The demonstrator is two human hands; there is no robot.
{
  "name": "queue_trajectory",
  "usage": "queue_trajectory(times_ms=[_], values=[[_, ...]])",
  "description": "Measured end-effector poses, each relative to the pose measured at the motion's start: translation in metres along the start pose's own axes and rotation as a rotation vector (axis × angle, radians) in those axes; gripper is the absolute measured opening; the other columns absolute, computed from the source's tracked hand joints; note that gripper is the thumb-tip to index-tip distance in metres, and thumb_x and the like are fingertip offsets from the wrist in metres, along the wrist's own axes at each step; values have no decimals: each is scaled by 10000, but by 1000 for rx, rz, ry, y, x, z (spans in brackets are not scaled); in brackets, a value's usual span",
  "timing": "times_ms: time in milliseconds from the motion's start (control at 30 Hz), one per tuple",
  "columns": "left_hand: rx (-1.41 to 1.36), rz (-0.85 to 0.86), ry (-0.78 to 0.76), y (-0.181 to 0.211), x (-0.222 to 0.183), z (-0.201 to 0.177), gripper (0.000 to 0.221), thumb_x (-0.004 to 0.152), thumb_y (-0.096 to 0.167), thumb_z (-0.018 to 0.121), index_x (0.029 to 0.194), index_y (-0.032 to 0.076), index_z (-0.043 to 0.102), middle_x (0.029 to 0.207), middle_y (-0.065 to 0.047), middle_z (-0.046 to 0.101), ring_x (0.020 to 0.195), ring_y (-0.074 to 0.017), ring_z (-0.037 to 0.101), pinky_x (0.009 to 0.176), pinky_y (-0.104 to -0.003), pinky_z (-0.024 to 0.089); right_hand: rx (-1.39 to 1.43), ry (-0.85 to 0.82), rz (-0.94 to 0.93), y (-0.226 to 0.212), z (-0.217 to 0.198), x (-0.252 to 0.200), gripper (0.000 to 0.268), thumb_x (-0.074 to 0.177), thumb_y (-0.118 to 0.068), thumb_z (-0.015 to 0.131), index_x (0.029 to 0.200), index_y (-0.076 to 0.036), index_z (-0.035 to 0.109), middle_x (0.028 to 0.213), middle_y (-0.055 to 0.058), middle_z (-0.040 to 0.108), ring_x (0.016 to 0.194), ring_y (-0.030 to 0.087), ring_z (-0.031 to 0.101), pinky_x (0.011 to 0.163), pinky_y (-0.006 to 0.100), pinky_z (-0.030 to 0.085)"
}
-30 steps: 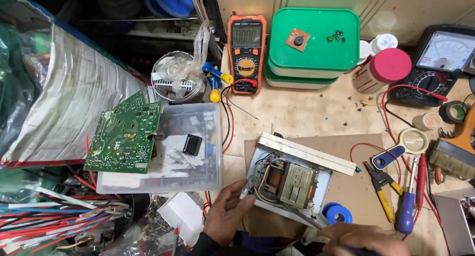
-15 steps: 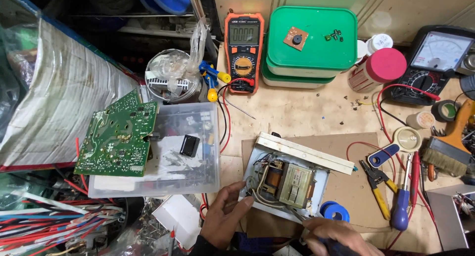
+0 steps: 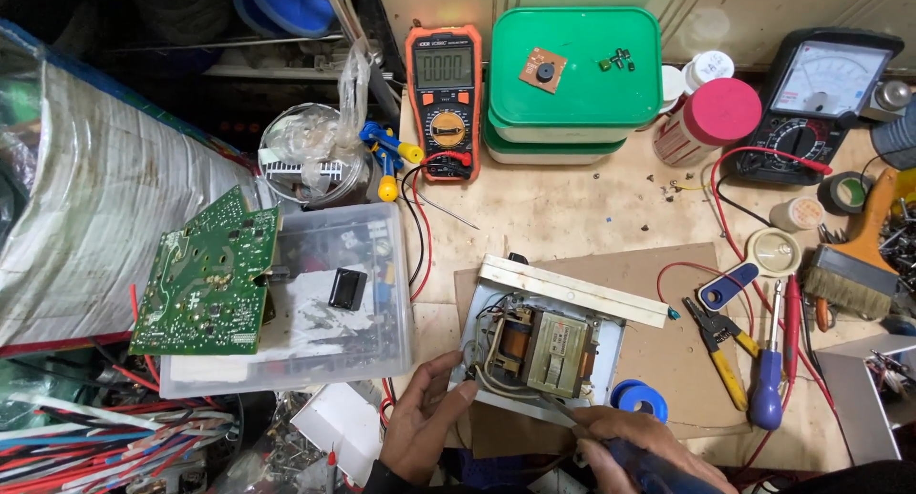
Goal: Securing a transformer into a plastic housing using a screwdriver and screws.
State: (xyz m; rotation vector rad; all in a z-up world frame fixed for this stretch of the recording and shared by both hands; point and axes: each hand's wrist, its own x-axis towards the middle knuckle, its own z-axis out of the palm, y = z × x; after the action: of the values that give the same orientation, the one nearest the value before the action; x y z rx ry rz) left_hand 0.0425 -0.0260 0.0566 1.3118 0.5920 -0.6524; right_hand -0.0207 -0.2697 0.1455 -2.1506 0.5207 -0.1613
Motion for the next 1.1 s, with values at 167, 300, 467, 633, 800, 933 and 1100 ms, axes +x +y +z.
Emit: queue_trajectory(times_ms=[167,300,467,633,800,933,1100], values=[[34,-2,6,-2,2,-1,578,919,119,787,1483,47,683,1493,-196,791,1302,-265,759,1106,-383,558,129,12,-19,26,4,-1,111,642,-95,938,709,-99,850,840,62,961,771,136,939,761,267,754],[31,-20,11,-4,4,0,588,918,115,776,1493,66,662,1563,-214,738,1378,-300,726,1140,-427,546,103,-56,-61,42,3,-1,140,637,-104,955,638,-123,816,854,30,958,781,114,942,705,240,745],[31,-36,29,-2,4,2,584,931,93,762,1505,63,658,1523,-213,775,1310,-287,762,1094,-411,573,-110,19,-21,8,4,4,136,629,-149,978,662,-195,854,817,-81,939,751,48,898,791,217,688],[43,-30,33,-5,6,1,578,931,71,757,1502,73,664,1493,-215,778,1304,-283,753,1107,-409,563,-271,21,206,10,12,4,176,601,-163,1007,726,-259,930,771,-142,924,684,51,859,794,228,654],[70,-50,41,-1,4,2,592,931,88,740,1518,86,665,1490,-210,771,1329,-282,740,1119,-406,549,-228,-11,230,16,9,5,93,666,-223,995,738,-248,941,797,-118,934,696,57,873,750,212,689],[64,-81,46,1,4,3,602,942,74,726,1539,76,646,1422,-215,802,1289,-272,755,1113,-402,546,-356,-128,369,27,10,6,58,713,-358,978,749,-317,958,876,-212,948,789,12,883,807,202,689],[107,-81,50,2,4,3,594,956,77,705,1546,79,638,1348,-209,848,1229,-259,775,1085,-397,558,-77,44,112,22,13,2,116,687,-182,968,720,-182,857,842,-85,945,669,60,877,693,221,702]])
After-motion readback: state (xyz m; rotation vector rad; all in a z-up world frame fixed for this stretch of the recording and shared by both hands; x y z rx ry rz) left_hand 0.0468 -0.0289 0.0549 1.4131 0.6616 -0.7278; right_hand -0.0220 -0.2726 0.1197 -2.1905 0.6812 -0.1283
